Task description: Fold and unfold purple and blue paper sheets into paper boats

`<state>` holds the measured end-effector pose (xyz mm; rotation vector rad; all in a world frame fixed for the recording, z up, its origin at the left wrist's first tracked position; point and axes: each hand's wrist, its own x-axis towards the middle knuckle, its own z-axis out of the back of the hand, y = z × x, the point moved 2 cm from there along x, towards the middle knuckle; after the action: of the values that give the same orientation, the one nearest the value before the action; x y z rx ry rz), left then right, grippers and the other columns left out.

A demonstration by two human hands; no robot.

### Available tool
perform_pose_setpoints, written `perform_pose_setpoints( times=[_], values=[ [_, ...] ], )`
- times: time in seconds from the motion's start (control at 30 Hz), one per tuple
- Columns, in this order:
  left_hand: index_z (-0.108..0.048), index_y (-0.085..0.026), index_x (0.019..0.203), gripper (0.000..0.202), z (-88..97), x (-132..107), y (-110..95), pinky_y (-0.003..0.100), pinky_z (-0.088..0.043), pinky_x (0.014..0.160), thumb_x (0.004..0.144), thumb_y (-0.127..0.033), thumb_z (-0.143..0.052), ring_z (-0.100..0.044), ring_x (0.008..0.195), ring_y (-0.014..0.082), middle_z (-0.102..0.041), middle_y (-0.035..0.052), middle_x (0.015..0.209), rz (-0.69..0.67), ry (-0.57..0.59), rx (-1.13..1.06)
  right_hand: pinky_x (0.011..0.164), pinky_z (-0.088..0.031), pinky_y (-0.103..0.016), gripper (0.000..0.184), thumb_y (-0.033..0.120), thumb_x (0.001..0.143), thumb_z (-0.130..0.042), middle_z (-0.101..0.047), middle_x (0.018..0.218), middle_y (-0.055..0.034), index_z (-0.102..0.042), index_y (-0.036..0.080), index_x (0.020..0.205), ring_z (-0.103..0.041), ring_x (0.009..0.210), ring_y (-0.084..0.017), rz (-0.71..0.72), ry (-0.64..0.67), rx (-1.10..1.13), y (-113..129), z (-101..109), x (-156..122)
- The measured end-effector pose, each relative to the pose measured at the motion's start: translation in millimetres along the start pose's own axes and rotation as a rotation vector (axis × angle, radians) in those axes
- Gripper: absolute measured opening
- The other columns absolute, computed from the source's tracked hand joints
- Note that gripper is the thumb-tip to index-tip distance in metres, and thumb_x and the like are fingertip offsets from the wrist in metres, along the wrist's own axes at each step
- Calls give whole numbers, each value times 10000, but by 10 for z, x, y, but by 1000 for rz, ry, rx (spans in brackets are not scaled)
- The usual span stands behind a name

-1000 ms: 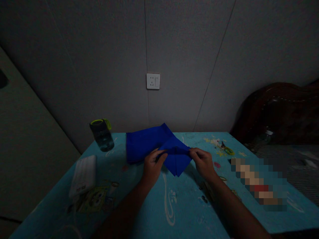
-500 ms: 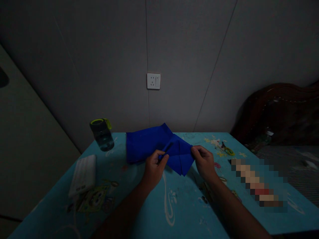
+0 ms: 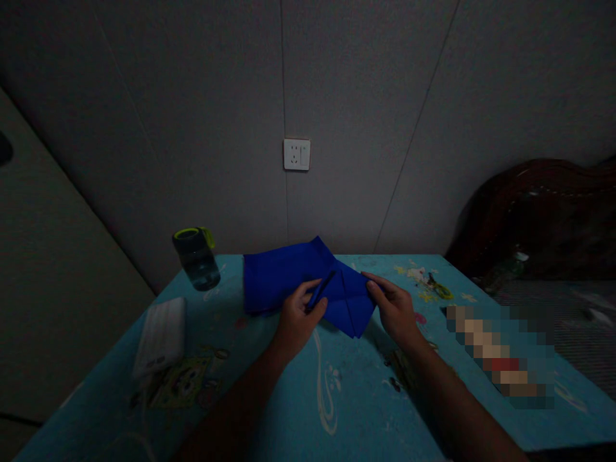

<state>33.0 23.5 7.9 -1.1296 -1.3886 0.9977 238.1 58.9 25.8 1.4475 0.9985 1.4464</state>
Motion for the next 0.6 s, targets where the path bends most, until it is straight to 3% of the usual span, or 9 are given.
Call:
perform_pose_setpoints(
  times=[0.13,0.33,0.43,0.53,0.6],
  values=[
    [-592,-171,1086,368,5,-2,39,270,-534,656,816,-405,-678,-693,730,194,-738,53,843,-6,-1,108,695,-537,-312,350,491,814,-688,-768,964,-57,-759,235,1043,-679,785,-203,30,120,-54,-23,-3,-9],
    [-674,-175,1033,303,-48,-14,5,339,-505,892,845,-412,-646,-670,982,242,-731,68,1026,-87,8,189,805,-525,-328,303,463,850,-660,-756,1035,-55,-758,249,1042,-684,913,-219,48,262,-122,-23,-137,-108],
    [-694,-159,1002,310,-53,-3,38,348,-519,860,844,-421,-642,-682,925,244,-744,67,960,-16,4,104,706,-536,-306,356,492,799,-707,-759,951,-55,-751,228,1034,-682,800,-203,-38,237,-14,-64,-182,-107],
    [-698,-152,971,323,-31,7,61,342,-526,823,828,-439,-655,-684,878,239,-748,63,919,18,-31,64,566,-502,-260,515,500,779,-728,-732,770,-19,-667,215,1203,-628,604,-153,-153,241,117,-110,-233,-102],
    [-694,-151,970,343,0,18,58,334,-522,812,826,-460,-651,-680,869,233,-746,59,909,12,-97,63,564,-497,-250,580,500,783,-729,-710,722,4,-610,216,1274,-609,576,-138,-190,275,184,-117,-279,-116]
  ],
)
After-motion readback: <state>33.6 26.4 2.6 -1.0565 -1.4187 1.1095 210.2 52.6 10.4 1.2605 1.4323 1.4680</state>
